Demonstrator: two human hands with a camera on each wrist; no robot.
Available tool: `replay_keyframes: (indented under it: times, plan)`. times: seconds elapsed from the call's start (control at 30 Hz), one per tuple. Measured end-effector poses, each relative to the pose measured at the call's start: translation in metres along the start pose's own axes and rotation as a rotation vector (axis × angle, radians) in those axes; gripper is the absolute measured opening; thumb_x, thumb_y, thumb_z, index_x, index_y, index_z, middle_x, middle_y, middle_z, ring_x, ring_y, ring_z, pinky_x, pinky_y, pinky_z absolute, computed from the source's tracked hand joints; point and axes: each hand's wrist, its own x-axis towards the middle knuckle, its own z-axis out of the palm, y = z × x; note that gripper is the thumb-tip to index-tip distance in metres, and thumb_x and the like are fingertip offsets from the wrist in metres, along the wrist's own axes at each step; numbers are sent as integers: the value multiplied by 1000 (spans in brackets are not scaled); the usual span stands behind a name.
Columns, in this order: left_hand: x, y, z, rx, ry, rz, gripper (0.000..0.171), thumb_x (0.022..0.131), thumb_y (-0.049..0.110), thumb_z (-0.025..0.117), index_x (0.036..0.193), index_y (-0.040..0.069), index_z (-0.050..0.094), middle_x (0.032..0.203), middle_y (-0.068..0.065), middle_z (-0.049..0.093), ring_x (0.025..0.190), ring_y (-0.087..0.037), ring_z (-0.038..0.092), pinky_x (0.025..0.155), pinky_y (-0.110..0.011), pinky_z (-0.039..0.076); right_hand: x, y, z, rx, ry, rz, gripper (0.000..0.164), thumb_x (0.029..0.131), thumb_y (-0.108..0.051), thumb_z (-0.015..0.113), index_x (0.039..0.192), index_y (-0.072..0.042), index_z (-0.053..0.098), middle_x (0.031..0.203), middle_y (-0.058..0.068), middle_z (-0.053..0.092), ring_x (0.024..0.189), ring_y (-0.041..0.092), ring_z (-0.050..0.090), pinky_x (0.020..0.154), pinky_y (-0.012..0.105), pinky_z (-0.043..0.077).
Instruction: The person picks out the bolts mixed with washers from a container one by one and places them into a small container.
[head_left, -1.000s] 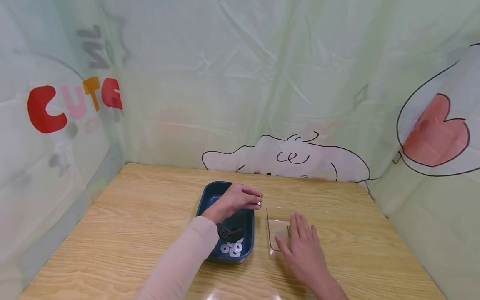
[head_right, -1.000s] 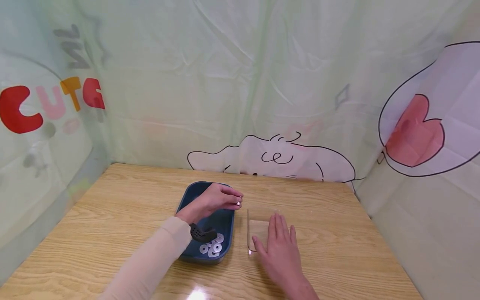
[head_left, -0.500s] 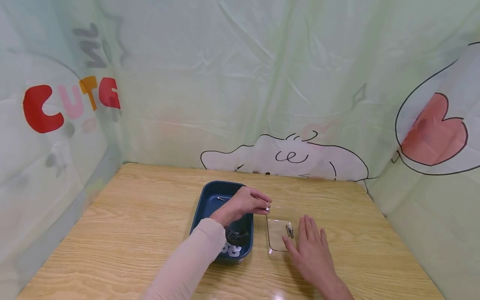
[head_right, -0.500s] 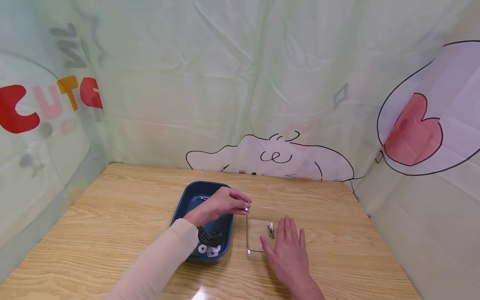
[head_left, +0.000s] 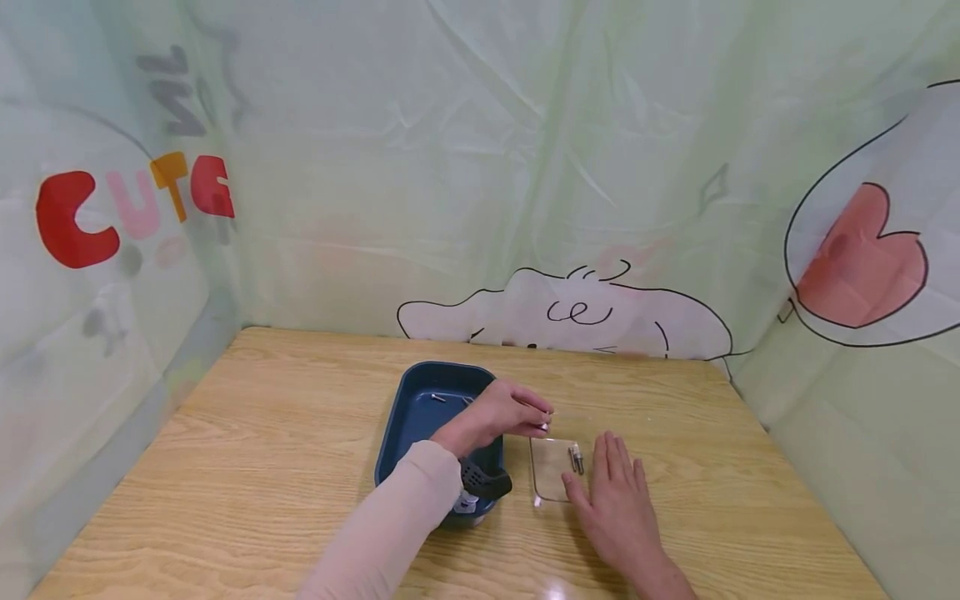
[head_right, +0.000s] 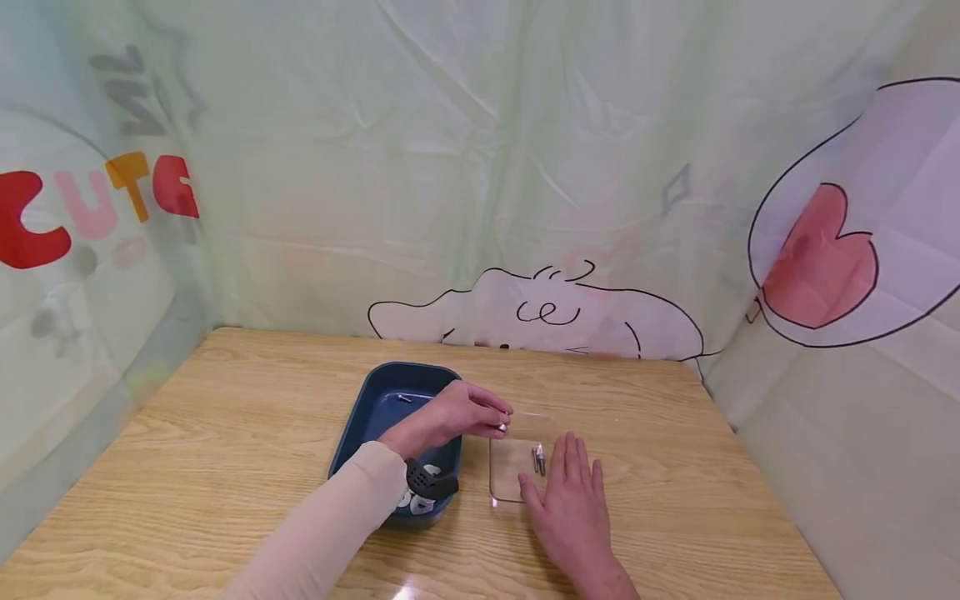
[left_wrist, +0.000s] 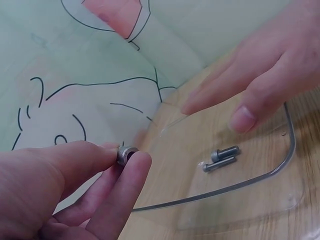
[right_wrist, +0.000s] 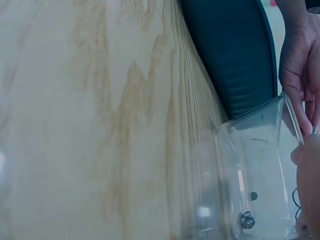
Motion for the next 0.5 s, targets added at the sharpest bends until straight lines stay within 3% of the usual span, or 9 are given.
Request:
replay_keyframes:
  times: [0.17,0.5]
  plan:
    - [1,-2,6,17,3,-11,20,91,4,68,110,2,73,104,-15,74,82,-17,75,89,-38,60,0,-1,0,2,7,4,81,103,-45,45,150,15,20,159,34,16,148,50,15,118,69,15]
    - [5,-3,23,25,47,-39,15,91,2,68,103,4,76,97,-14,75,79,-18,76,91,-42,59,1,0,2,0,10,7,80,102,-44,47,149,15,22,159,34,19,148,48,17,118,69,15]
